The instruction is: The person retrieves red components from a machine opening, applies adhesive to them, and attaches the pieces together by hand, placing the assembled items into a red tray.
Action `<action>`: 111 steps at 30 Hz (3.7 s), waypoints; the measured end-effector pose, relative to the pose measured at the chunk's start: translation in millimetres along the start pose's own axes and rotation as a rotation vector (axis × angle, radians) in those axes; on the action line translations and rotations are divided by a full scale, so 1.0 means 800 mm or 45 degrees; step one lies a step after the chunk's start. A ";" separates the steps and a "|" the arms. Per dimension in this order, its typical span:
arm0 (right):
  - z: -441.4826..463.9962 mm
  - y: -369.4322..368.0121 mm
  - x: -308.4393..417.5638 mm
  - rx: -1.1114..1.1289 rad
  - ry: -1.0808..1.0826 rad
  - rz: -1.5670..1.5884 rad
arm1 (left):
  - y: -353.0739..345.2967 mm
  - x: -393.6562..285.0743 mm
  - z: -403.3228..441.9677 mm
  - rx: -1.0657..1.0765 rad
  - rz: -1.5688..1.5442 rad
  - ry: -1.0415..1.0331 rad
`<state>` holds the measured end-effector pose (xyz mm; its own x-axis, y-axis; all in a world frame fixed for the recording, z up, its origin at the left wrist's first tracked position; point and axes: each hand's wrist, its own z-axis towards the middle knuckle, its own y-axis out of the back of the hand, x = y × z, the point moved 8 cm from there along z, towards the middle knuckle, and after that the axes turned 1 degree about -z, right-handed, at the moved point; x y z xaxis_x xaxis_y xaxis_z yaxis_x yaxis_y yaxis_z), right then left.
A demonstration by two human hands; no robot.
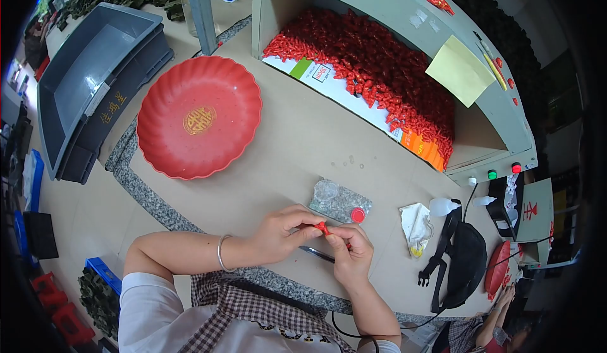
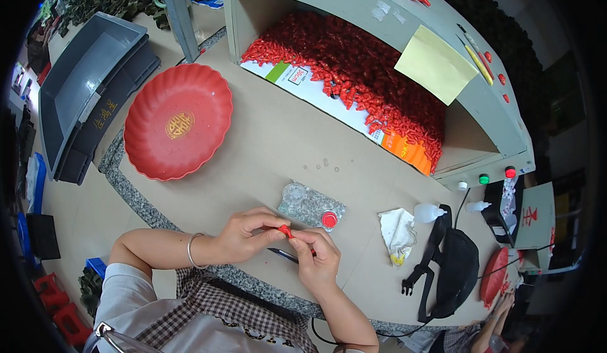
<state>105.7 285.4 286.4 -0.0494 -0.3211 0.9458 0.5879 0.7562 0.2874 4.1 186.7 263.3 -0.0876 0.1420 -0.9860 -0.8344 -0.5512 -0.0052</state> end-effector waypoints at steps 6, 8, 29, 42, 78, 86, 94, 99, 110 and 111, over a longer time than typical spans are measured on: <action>-0.006 0.003 0.023 -0.102 0.143 -0.191 | -0.007 -0.010 0.006 0.059 0.064 -0.007; -0.008 0.004 0.027 -0.121 0.156 -0.243 | -0.012 -0.011 0.007 0.087 0.046 0.007; -0.035 0.065 0.009 0.048 -0.270 0.351 | -0.045 0.033 -0.012 0.446 -1.193 0.905; -0.031 -0.026 0.062 -0.018 0.606 -0.877 | -0.065 0.029 -0.035 0.707 -1.193 0.864; -0.030 0.000 0.001 0.138 -0.054 -0.067 | -0.033 -0.001 -0.005 0.408 -0.311 0.244; -0.008 0.083 -0.019 -0.089 -0.224 0.046 | -0.028 0.017 -0.001 0.538 -0.232 0.420; 0.034 0.085 -0.051 -0.002 -0.192 -0.262 | -0.027 0.041 -0.006 0.392 -0.616 0.808; 0.039 0.082 -0.062 -0.056 -0.189 -0.238 | -0.025 0.031 0.001 0.496 -0.413 0.712; 0.036 0.079 -0.074 -0.103 -0.273 -0.215 | -0.022 0.033 -0.001 0.466 -0.363 0.643; 0.037 0.078 -0.073 -0.102 -0.263 -0.222 | -0.023 0.034 -0.002 0.470 -0.370 0.647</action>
<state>121.4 368.2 253.6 -0.3141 -0.3129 0.8963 0.6175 0.6498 0.4432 17.7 199.2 236.6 0.3578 -0.2110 -0.9096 -0.9241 -0.2203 -0.3124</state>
